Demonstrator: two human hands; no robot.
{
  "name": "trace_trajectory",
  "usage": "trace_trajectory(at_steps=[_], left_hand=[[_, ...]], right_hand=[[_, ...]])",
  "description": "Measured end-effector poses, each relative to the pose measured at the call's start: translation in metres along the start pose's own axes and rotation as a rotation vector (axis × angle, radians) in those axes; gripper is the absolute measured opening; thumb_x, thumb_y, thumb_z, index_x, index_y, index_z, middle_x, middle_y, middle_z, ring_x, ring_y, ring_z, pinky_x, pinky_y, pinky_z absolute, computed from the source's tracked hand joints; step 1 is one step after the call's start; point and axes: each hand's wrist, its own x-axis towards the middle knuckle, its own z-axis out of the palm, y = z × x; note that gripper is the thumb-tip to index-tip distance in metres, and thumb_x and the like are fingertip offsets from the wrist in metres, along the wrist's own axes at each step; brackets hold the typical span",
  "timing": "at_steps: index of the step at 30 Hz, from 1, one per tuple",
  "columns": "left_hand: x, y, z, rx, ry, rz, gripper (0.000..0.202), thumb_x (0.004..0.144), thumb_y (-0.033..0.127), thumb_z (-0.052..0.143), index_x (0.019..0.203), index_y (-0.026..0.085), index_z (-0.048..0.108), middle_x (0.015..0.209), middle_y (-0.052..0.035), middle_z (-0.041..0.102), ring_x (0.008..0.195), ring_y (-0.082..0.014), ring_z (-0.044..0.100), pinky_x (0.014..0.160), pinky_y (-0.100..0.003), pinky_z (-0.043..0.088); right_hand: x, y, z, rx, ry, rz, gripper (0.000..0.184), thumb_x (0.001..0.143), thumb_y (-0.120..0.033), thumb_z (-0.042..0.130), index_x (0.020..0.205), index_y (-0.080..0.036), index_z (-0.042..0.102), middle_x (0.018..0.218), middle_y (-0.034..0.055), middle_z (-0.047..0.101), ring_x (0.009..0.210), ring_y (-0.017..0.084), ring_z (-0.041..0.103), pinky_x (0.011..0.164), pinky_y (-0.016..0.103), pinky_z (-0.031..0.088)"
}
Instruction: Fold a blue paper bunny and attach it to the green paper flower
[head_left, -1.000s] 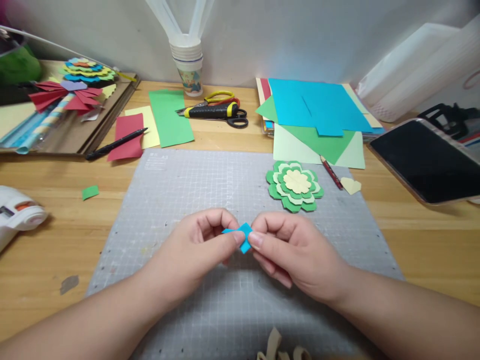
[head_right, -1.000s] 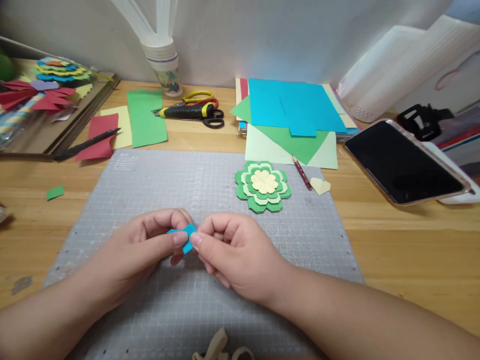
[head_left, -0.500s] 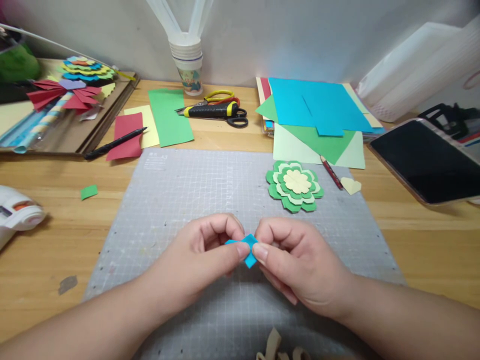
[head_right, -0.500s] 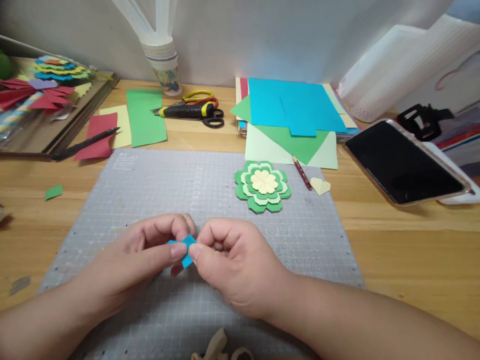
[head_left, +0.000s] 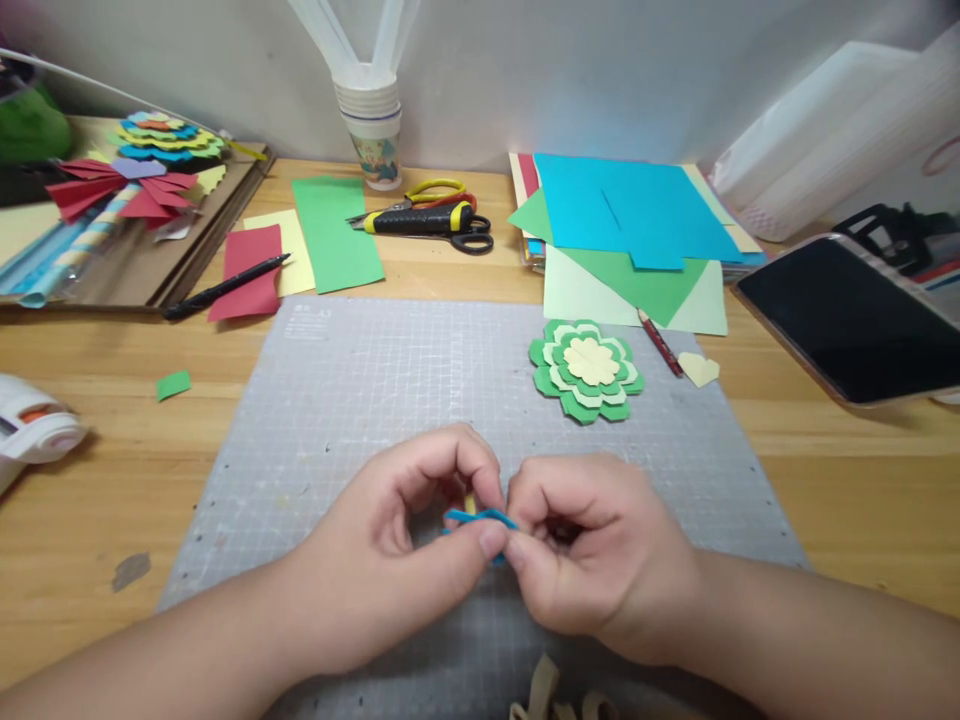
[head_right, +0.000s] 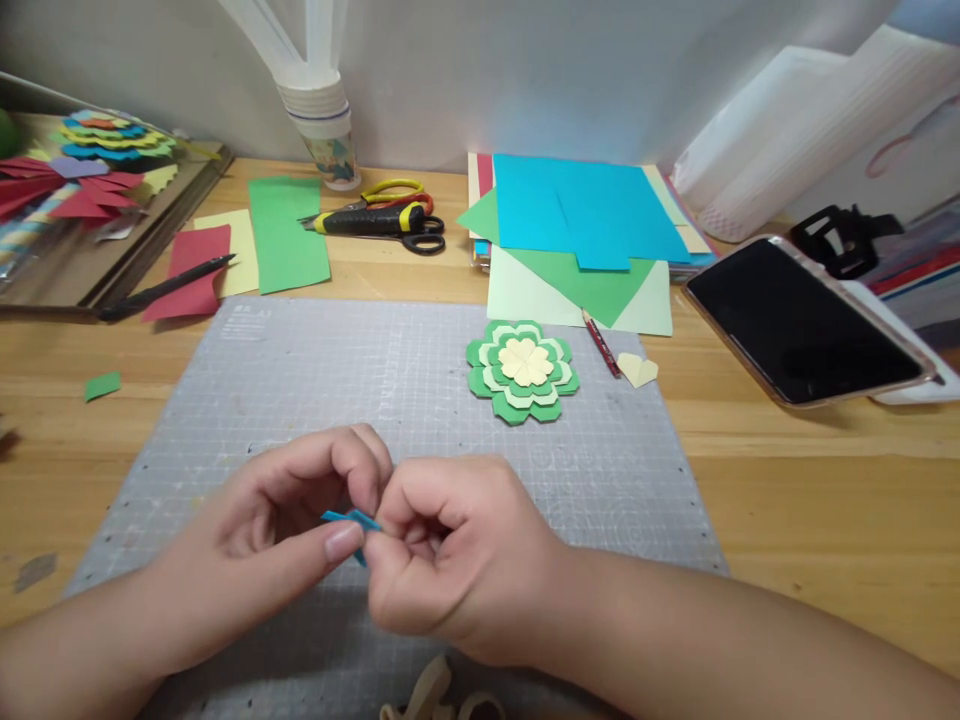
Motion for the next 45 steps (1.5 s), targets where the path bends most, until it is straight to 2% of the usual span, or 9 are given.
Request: trace_trajectory(at_steps=[5, 8, 17, 23, 25, 28, 31, 35, 45], left_hand=[[0.004, 0.003, 0.0, 0.099, 0.022, 0.005, 0.006, 0.078, 0.018, 0.057, 0.075, 0.02, 0.053, 0.078, 0.0012, 0.054, 0.075, -0.0137, 0.051, 0.069, -0.028, 0.041], [0.005, 0.005, -0.001, 0.112, 0.035, -0.014, 0.011, 0.08, 0.021, 0.06, 0.07, 0.018, 0.056, 0.074, 0.0009, 0.057, 0.073, -0.0133, 0.052, 0.069, -0.028, 0.042], [0.004, 0.007, -0.005, 0.038, 0.029, -0.071, 0.018, 0.083, 0.031, 0.062, 0.073, 0.017, 0.06, 0.074, 0.0004, 0.058, 0.074, -0.013, 0.053, 0.069, -0.025, 0.042], [0.009, 0.001, -0.004, -0.071, 0.2, -0.097, 0.029, 0.081, 0.046, 0.063, 0.074, 0.018, 0.055, 0.067, 0.0039, 0.049, 0.064, -0.0095, 0.043, 0.058, -0.021, 0.036], [0.009, 0.0, -0.001, -0.041, 0.168, -0.122, 0.031, 0.079, 0.045, 0.065, 0.07, 0.018, 0.053, 0.065, 0.0043, 0.046, 0.061, -0.0092, 0.04, 0.055, -0.021, 0.034], [0.007, 0.0, 0.004, 0.005, 0.106, -0.125, 0.021, 0.077, 0.035, 0.067, 0.074, 0.017, 0.056, 0.068, 0.0034, 0.049, 0.064, -0.0104, 0.044, 0.058, -0.022, 0.037], [0.006, -0.001, 0.009, -0.019, 0.123, -0.097, 0.012, 0.079, 0.028, 0.063, 0.075, 0.018, 0.057, 0.071, 0.0025, 0.053, 0.069, -0.0114, 0.048, 0.062, -0.023, 0.041], [0.007, -0.001, 0.011, -0.051, 0.127, -0.079, 0.013, 0.081, 0.026, 0.061, 0.072, 0.019, 0.056, 0.068, 0.0029, 0.055, 0.066, -0.0108, 0.048, 0.06, -0.021, 0.041], [0.006, -0.001, 0.011, 0.004, 0.201, -0.089, 0.014, 0.081, 0.028, 0.062, 0.072, 0.018, 0.06, 0.068, 0.0026, 0.057, 0.066, -0.0106, 0.051, 0.062, -0.022, 0.043]], right_hand=[[-0.001, 0.0, 0.0, -0.169, 0.019, -0.113, 0.021, 0.063, -0.011, 0.047, 0.049, -0.019, 0.034, 0.044, -0.0073, 0.036, 0.04, 0.003, 0.029, 0.037, 0.015, 0.024], [-0.001, 0.0, 0.001, -0.192, 0.014, -0.13, 0.022, 0.062, -0.01, 0.046, 0.048, -0.019, 0.031, 0.043, -0.0077, 0.033, 0.04, 0.003, 0.027, 0.037, 0.015, 0.022], [-0.001, 0.0, -0.003, 0.08, -0.072, 0.125, 0.018, 0.065, -0.014, 0.052, 0.052, -0.019, 0.041, 0.048, -0.0068, 0.038, 0.043, 0.004, 0.03, 0.038, 0.016, 0.026], [0.001, 0.001, -0.007, 0.351, -0.081, 0.295, 0.023, 0.076, -0.024, 0.056, 0.058, -0.02, 0.043, 0.041, -0.0102, 0.036, 0.033, 0.003, 0.025, 0.033, 0.017, 0.019], [0.0, 0.003, -0.007, 0.377, -0.046, 0.294, 0.024, 0.08, -0.026, 0.056, 0.06, -0.021, 0.043, 0.039, -0.0105, 0.038, 0.031, 0.002, 0.026, 0.032, 0.017, 0.017], [-0.001, 0.007, -0.006, 0.379, 0.011, 0.256, 0.024, 0.084, -0.029, 0.055, 0.064, -0.02, 0.047, 0.043, -0.0093, 0.041, 0.033, 0.004, 0.031, 0.033, 0.017, 0.02], [-0.002, 0.008, -0.002, 0.324, 0.06, 0.19, 0.023, 0.085, -0.028, 0.055, 0.065, -0.02, 0.049, 0.047, -0.0079, 0.042, 0.038, 0.005, 0.035, 0.037, 0.018, 0.028], [-0.003, 0.007, 0.001, 0.279, 0.074, 0.117, 0.022, 0.085, -0.026, 0.054, 0.064, -0.02, 0.05, 0.048, -0.0072, 0.042, 0.04, 0.006, 0.036, 0.039, 0.019, 0.031], [-0.002, 0.007, -0.001, 0.247, 0.091, 0.133, 0.024, 0.087, -0.028, 0.053, 0.065, -0.02, 0.052, 0.046, -0.0073, 0.045, 0.038, 0.006, 0.04, 0.039, 0.019, 0.033]])
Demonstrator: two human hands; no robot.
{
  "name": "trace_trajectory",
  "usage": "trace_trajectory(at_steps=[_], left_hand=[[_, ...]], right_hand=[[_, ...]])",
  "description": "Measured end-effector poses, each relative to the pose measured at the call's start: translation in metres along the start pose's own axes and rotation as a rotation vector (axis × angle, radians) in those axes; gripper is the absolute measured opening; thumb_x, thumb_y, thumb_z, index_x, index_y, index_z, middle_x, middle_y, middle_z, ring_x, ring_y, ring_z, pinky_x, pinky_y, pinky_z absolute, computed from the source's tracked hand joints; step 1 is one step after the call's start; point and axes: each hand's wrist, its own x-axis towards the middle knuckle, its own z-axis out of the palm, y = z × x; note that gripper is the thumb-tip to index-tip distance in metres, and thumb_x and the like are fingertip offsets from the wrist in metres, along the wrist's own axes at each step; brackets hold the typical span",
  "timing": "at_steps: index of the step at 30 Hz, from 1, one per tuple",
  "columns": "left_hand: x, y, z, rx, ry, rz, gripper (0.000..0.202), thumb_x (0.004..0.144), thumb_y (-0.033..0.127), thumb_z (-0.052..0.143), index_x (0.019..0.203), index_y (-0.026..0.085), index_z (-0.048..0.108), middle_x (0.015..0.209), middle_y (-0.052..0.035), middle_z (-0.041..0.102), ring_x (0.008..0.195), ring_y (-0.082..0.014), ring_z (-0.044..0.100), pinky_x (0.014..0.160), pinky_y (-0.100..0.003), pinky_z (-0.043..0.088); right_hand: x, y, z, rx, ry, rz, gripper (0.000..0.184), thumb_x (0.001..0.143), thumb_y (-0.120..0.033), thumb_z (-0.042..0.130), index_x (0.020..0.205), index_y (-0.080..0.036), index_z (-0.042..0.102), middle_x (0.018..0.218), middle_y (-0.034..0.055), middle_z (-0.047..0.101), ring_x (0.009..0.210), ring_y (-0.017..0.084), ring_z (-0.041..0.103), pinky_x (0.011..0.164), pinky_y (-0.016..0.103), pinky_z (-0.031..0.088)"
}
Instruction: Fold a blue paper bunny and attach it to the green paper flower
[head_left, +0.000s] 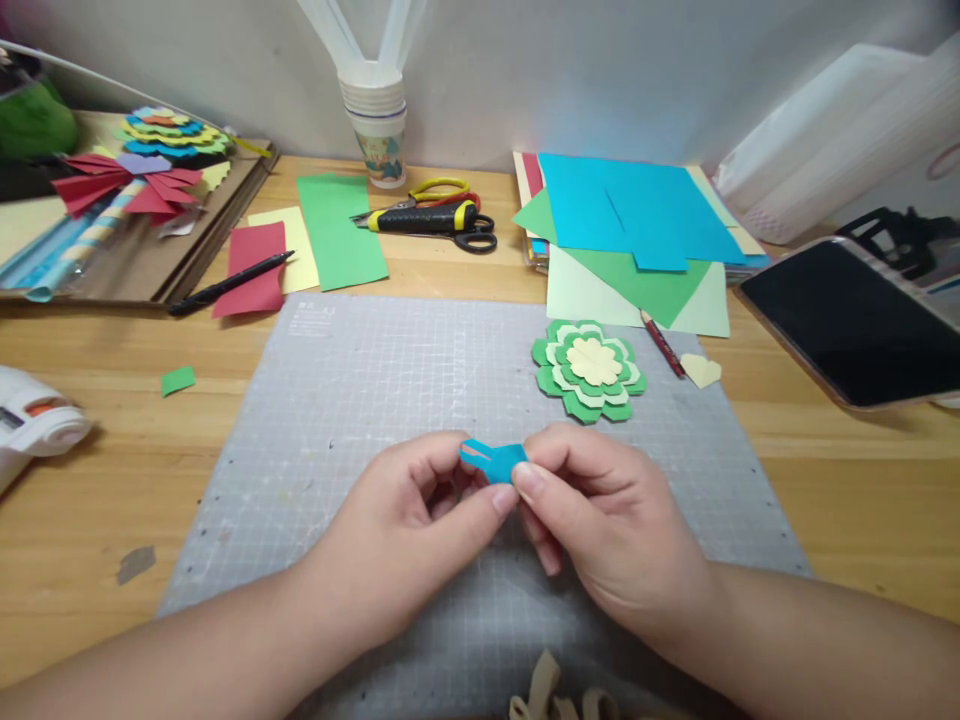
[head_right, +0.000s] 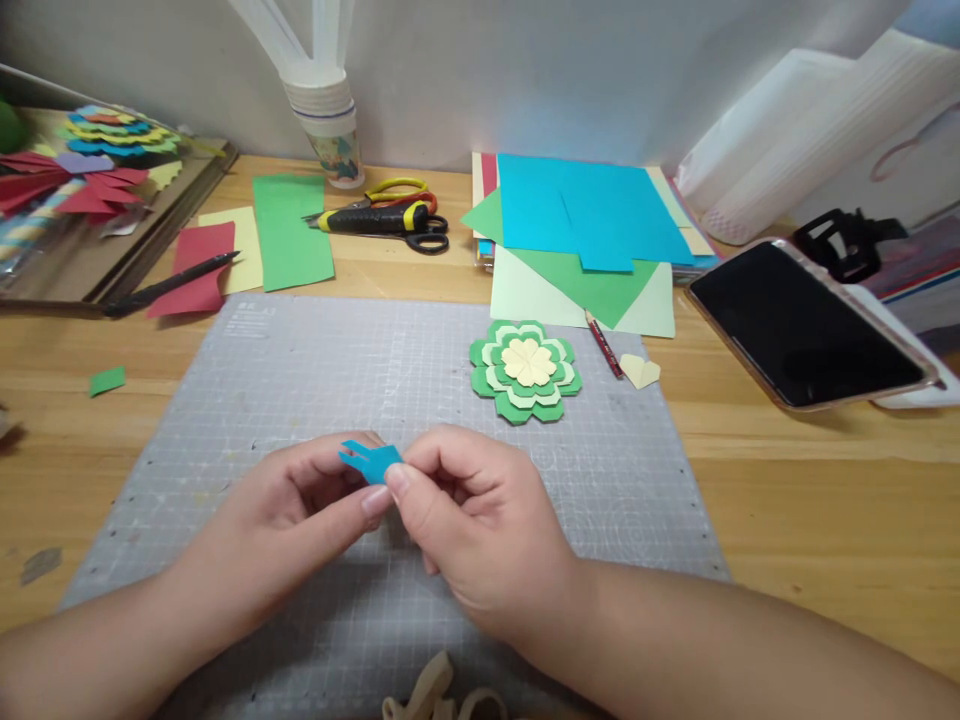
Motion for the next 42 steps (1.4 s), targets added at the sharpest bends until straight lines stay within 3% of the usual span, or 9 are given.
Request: trace_trajectory(at_steps=[5, 8, 14, 18, 22, 26, 30, 34, 42], left_hand=[[0.002, 0.005, 0.002, -0.047, -0.022, -0.017, 0.022, 0.079, 0.026, 0.062, 0.06, 0.017, 0.059, 0.055, 0.0038, 0.054, 0.053, -0.0083, 0.045, 0.056, -0.022, 0.043], [0.002, 0.007, 0.005, -0.086, -0.048, -0.034, 0.024, 0.078, 0.025, 0.062, 0.055, 0.017, 0.058, 0.052, 0.004, 0.053, 0.051, -0.0077, 0.044, 0.055, -0.021, 0.042], [0.001, 0.006, 0.006, -0.113, -0.077, -0.027, 0.025, 0.078, 0.027, 0.062, 0.056, 0.018, 0.059, 0.052, 0.0034, 0.053, 0.051, -0.0083, 0.044, 0.053, -0.021, 0.042], [0.002, 0.002, 0.002, -0.138, 0.016, 0.008, 0.018, 0.079, 0.029, 0.066, 0.066, 0.017, 0.062, 0.06, 0.0031, 0.057, 0.056, -0.0084, 0.049, 0.055, -0.02, 0.043], [0.003, -0.002, 0.0, -0.246, 0.146, 0.055, 0.013, 0.077, 0.024, 0.071, 0.078, 0.019, 0.059, 0.069, 0.0044, 0.059, 0.064, -0.0079, 0.055, 0.059, -0.018, 0.045], [0.003, -0.003, -0.002, -0.223, 0.154, 0.088, 0.011, 0.079, 0.023, 0.069, 0.076, 0.019, 0.059, 0.073, 0.0029, 0.062, 0.067, -0.0096, 0.058, 0.061, -0.02, 0.047], [0.003, -0.001, -0.003, -0.15, 0.166, 0.043, 0.015, 0.078, 0.027, 0.068, 0.071, 0.019, 0.056, 0.069, 0.0029, 0.061, 0.065, -0.0106, 0.056, 0.061, -0.023, 0.046], [0.004, -0.001, -0.003, -0.062, 0.205, 0.005, 0.018, 0.073, 0.029, 0.071, 0.068, 0.018, 0.057, 0.064, 0.003, 0.056, 0.06, -0.0097, 0.051, 0.057, -0.022, 0.043], [0.006, -0.001, -0.005, -0.115, 0.222, 0.003, 0.014, 0.073, 0.028, 0.074, 0.072, 0.018, 0.064, 0.056, 0.0061, 0.053, 0.05, -0.0058, 0.043, 0.052, -0.019, 0.039]], right_hand=[[-0.001, -0.004, 0.001, -0.116, 0.054, -0.152, 0.025, 0.085, -0.018, 0.054, 0.06, -0.021, 0.054, 0.046, -0.0069, 0.044, 0.041, 0.007, 0.039, 0.041, 0.021, 0.034], [-0.002, -0.005, 0.0, -0.129, 0.054, -0.164, 0.025, 0.084, -0.017, 0.055, 0.06, -0.021, 0.053, 0.047, -0.0068, 0.047, 0.041, 0.006, 0.039, 0.039, 0.02, 0.031], [-0.002, -0.005, -0.001, -0.13, 0.049, -0.132, 0.024, 0.083, -0.019, 0.055, 0.06, -0.021, 0.052, 0.047, -0.0059, 0.049, 0.041, 0.007, 0.042, 0.039, 0.02, 0.035], [0.001, -0.001, 0.0, -0.055, 0.035, -0.104, 0.023, 0.088, -0.025, 0.056, 0.066, -0.02, 0.056, 0.05, -0.0061, 0.049, 0.042, 0.007, 0.046, 0.042, 0.02, 0.038], [0.004, 0.003, 0.001, 0.068, 0.011, 0.003, 0.024, 0.088, -0.032, 0.058, 0.068, -0.018, 0.056, 0.057, -0.005, 0.053, 0.044, 0.006, 0.052, 0.041, 0.018, 0.039], [0.006, 0.002, 0.002, 0.091, -0.058, 0.127, 0.027, 0.087, -0.034, 0.057, 0.067, -0.018, 0.053, 0.054, -0.0055, 0.051, 0.042, 0.006, 0.049, 0.041, 0.017, 0.039], [0.007, 0.002, 0.002, 0.124, -0.112, 0.215, 0.02, 0.085, -0.035, 0.059, 0.076, -0.018, 0.055, 0.056, -0.0065, 0.05, 0.043, 0.007, 0.05, 0.04, 0.017, 0.038], [0.006, 0.003, 0.001, 0.179, -0.07, 0.204, 0.02, 0.086, -0.037, 0.059, 0.08, -0.019, 0.054, 0.057, -0.0068, 0.052, 0.04, 0.006, 0.05, 0.038, 0.016, 0.036], [0.007, 0.004, -0.002, 0.183, -0.057, 0.166, 0.017, 0.087, -0.034, 0.06, 0.08, -0.018, 0.057, 0.058, -0.0064, 0.053, 0.042, 0.006, 0.051, 0.039, 0.016, 0.037]])
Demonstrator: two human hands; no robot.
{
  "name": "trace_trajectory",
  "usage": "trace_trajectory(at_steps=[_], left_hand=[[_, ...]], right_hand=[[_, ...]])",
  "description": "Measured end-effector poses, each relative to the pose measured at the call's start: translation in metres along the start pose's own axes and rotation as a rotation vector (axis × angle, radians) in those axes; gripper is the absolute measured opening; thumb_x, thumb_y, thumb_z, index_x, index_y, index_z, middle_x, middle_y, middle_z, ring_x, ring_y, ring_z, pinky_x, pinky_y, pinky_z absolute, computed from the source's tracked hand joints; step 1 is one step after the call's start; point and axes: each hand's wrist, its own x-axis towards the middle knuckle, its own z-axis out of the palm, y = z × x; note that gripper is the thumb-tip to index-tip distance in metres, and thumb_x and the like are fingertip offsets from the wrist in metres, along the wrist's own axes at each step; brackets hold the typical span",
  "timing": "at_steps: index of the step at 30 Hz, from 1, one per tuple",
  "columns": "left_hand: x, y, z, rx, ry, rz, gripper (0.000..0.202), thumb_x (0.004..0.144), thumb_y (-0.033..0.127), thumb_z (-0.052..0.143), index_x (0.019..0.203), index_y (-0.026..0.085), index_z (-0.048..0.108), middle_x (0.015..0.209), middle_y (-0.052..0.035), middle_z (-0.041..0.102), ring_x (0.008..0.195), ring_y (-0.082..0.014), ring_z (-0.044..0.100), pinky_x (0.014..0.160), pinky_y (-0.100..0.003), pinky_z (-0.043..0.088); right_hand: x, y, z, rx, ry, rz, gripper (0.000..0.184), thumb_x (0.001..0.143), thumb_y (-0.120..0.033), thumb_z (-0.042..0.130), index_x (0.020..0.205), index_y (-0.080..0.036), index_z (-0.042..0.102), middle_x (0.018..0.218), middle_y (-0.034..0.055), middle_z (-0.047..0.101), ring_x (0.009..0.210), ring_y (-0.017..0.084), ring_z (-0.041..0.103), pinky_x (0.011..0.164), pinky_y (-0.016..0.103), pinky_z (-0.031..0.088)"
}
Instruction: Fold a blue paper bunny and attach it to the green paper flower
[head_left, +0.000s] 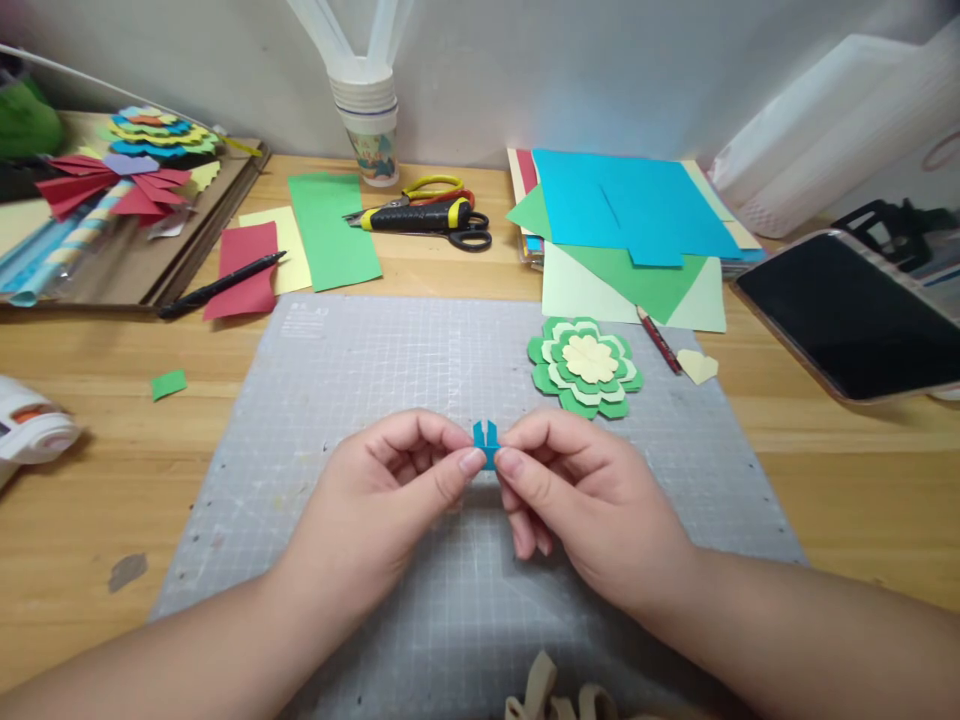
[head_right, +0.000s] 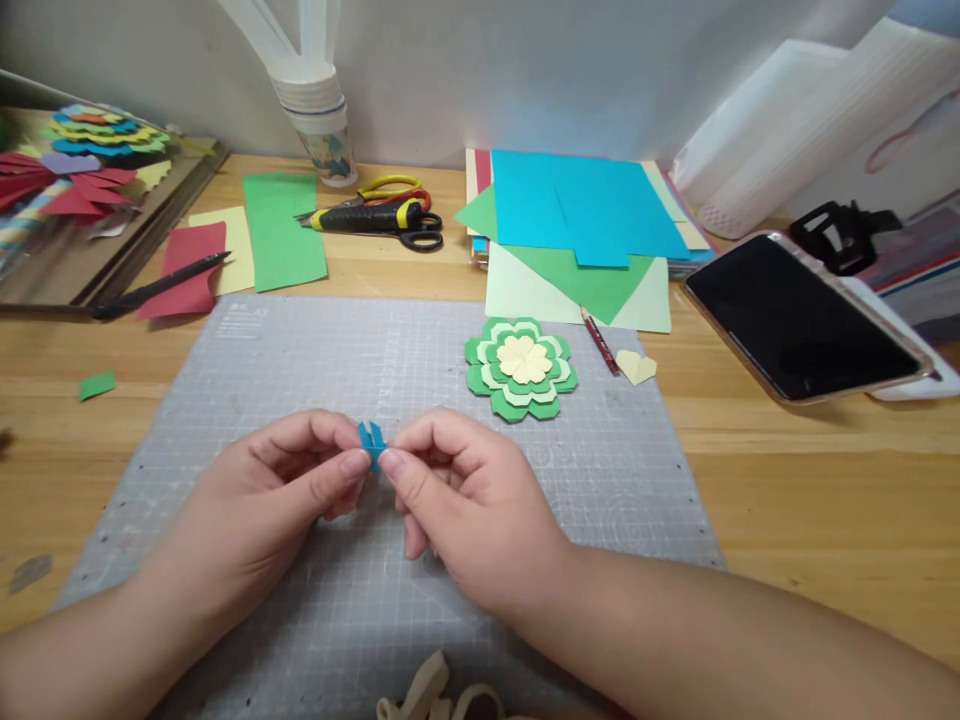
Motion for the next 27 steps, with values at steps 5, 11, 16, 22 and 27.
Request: trace_trajectory(at_steps=[5, 11, 16, 22, 27], left_hand=[[-0.0001, 0.0006, 0.0, -0.042, 0.034, -0.01, 0.011, 0.07, 0.024, 0.076, 0.073, 0.019, 0.067, 0.064, 0.0039, 0.061, 0.057, -0.0075, 0.051, 0.056, -0.02, 0.043], [-0.0006, -0.0036, -0.0036, -0.014, 0.019, -0.012, 0.01, 0.072, 0.027, 0.076, 0.072, 0.019, 0.069, 0.059, 0.005, 0.057, 0.054, -0.006, 0.047, 0.053, -0.017, 0.041], [-0.0013, -0.0047, -0.0044, -0.068, -0.029, -0.041, 0.012, 0.077, 0.031, 0.073, 0.075, 0.02, 0.067, 0.063, 0.0054, 0.06, 0.058, -0.0045, 0.05, 0.054, -0.013, 0.042], [0.0001, -0.0035, -0.002, -0.107, -0.066, -0.086, 0.011, 0.075, 0.026, 0.074, 0.074, 0.018, 0.065, 0.061, 0.0053, 0.062, 0.055, -0.003, 0.051, 0.051, -0.01, 0.04], [0.0017, -0.0045, -0.0035, -0.134, -0.085, -0.076, 0.013, 0.077, 0.03, 0.073, 0.075, 0.019, 0.067, 0.06, 0.0052, 0.061, 0.055, -0.0036, 0.051, 0.051, -0.011, 0.041]], right_hand=[[-0.0004, -0.0011, 0.0003, -0.025, 0.001, -0.015, 0.014, 0.086, -0.031, 0.059, 0.08, -0.018, 0.057, 0.055, -0.0065, 0.052, 0.042, 0.006, 0.051, 0.039, 0.016, 0.038], [0.0013, -0.0011, 0.0, -0.029, -0.003, -0.031, 0.012, 0.086, -0.028, 0.059, 0.079, -0.019, 0.057, 0.056, -0.0067, 0.053, 0.042, 0.006, 0.051, 0.04, 0.016, 0.039], [0.0007, -0.0009, 0.0015, -0.022, -0.024, -0.045, 0.011, 0.085, -0.026, 0.059, 0.077, -0.019, 0.056, 0.058, -0.0063, 0.054, 0.043, 0.005, 0.052, 0.04, 0.015, 0.039], [0.0029, -0.0007, -0.0003, 0.014, -0.051, 0.066, 0.014, 0.087, -0.032, 0.057, 0.081, -0.019, 0.054, 0.052, -0.0034, 0.06, 0.041, 0.007, 0.05, 0.04, 0.017, 0.039], [0.0062, -0.0015, -0.0015, 0.109, -0.074, 0.122, 0.019, 0.084, -0.036, 0.061, 0.08, -0.019, 0.053, 0.062, -0.003, 0.062, 0.042, 0.008, 0.057, 0.037, 0.016, 0.038]])
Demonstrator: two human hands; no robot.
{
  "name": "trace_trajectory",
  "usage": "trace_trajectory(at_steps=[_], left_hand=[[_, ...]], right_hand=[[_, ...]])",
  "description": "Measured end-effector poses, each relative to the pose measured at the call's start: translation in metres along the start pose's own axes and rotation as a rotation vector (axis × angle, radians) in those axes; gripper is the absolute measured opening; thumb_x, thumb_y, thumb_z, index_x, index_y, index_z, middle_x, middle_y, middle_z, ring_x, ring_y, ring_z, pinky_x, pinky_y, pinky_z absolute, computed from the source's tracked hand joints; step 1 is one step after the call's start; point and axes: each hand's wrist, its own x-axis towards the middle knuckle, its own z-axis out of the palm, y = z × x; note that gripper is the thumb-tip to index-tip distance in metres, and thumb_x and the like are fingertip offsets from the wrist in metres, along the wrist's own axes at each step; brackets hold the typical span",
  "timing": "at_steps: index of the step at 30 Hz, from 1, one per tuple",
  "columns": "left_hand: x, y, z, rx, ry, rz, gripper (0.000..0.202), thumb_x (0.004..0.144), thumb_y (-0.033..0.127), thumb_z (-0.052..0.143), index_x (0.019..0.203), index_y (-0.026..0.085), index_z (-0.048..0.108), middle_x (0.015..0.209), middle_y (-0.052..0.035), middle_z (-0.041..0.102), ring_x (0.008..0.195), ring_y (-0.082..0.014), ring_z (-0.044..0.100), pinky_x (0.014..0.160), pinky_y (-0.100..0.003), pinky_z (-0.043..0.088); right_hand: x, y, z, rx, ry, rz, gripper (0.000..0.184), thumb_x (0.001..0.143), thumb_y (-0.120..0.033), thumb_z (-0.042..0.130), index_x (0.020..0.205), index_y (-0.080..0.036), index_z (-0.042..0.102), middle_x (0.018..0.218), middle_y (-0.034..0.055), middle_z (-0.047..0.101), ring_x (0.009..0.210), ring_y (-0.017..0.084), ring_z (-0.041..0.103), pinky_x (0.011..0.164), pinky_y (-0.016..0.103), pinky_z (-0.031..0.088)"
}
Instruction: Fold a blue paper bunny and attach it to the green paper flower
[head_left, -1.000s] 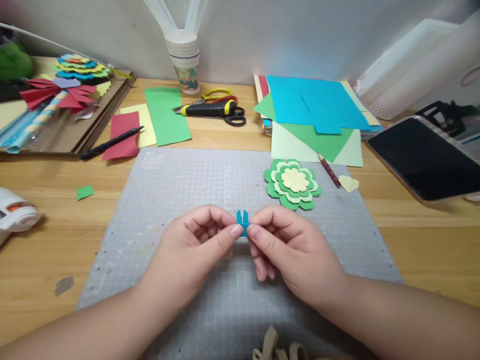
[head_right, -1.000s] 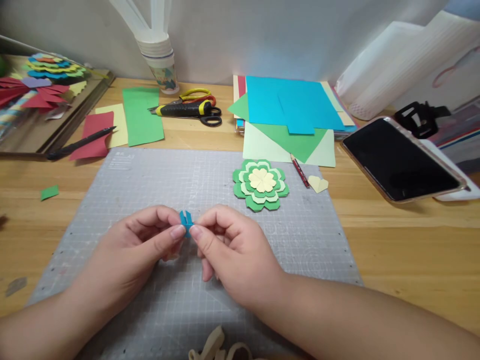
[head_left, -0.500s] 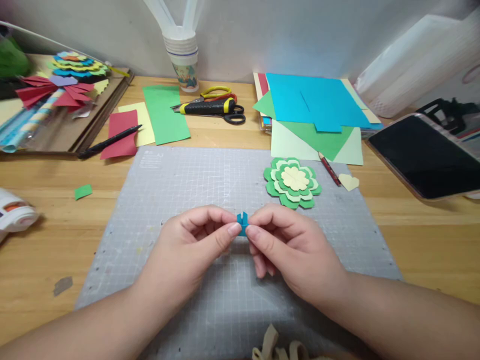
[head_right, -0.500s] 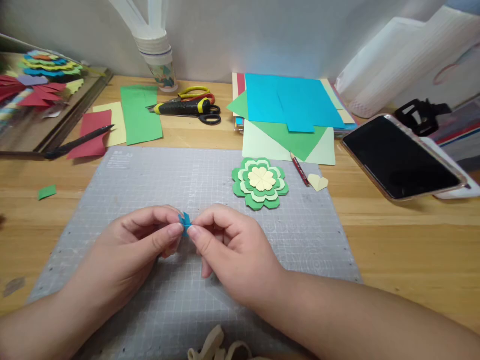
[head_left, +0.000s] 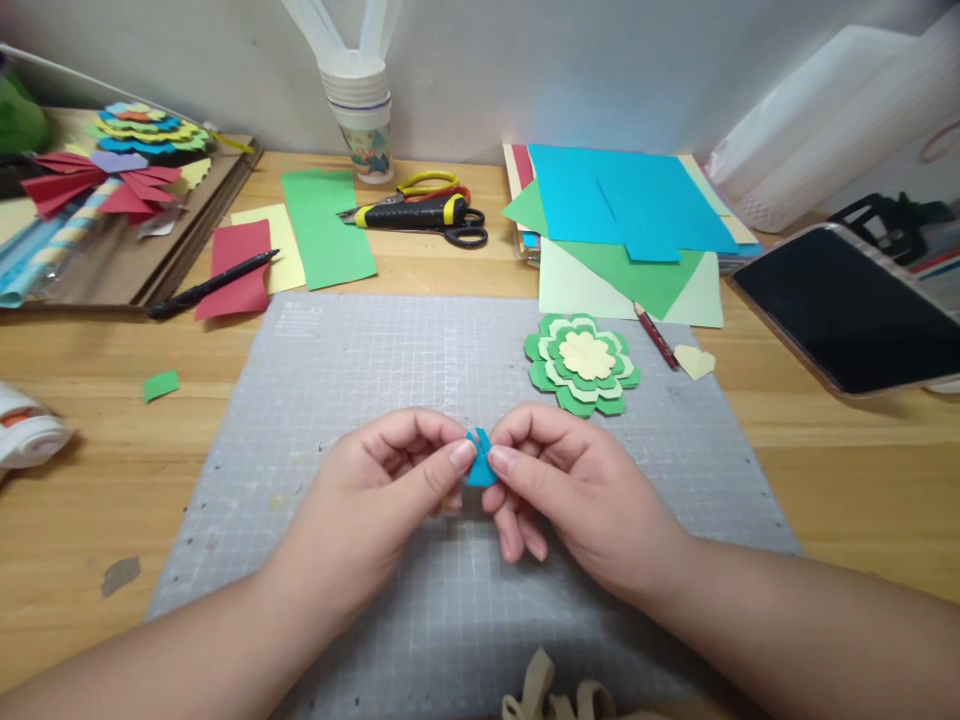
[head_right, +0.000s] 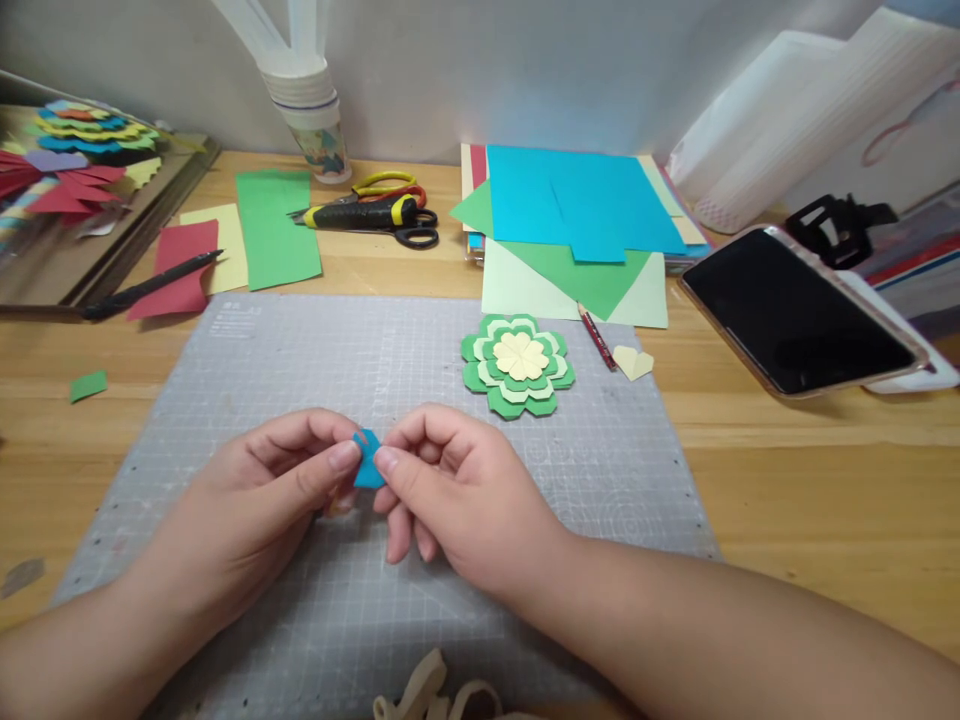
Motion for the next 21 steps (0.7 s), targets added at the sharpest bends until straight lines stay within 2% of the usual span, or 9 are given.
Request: trace_trajectory(at_steps=[7, 13, 21], left_hand=[[-0.0002, 0.0002, -0.0017, 0.022, 0.038, -0.019, 0.015, 0.075, 0.034, 0.075, 0.074, 0.021, 0.068, 0.06, 0.0053, 0.059, 0.055, -0.0044, 0.049, 0.051, -0.013, 0.04], [0.0014, -0.0002, -0.0018, 0.019, 0.021, -0.008, 0.015, 0.074, 0.034, 0.075, 0.073, 0.021, 0.069, 0.063, 0.0043, 0.062, 0.058, -0.0055, 0.052, 0.055, -0.014, 0.041], [-0.0005, -0.001, -0.0028, 0.046, 0.04, -0.043, 0.019, 0.074, 0.036, 0.075, 0.074, 0.02, 0.065, 0.061, 0.0056, 0.056, 0.055, -0.0049, 0.046, 0.052, -0.015, 0.038]], right_hand=[[-0.0013, -0.0014, -0.0005, 0.006, -0.008, -0.006, 0.021, 0.083, -0.034, 0.064, 0.075, -0.018, 0.053, 0.06, -0.0039, 0.061, 0.039, 0.006, 0.054, 0.036, 0.014, 0.036], [-0.0014, -0.0016, -0.0011, -0.01, -0.004, 0.004, 0.018, 0.084, -0.032, 0.063, 0.076, -0.018, 0.054, 0.06, -0.0042, 0.061, 0.039, 0.006, 0.054, 0.036, 0.015, 0.035], [-0.0014, -0.0012, -0.0011, -0.008, -0.009, -0.038, 0.016, 0.085, -0.029, 0.061, 0.077, -0.018, 0.054, 0.061, -0.0045, 0.06, 0.04, 0.005, 0.054, 0.036, 0.014, 0.035]])
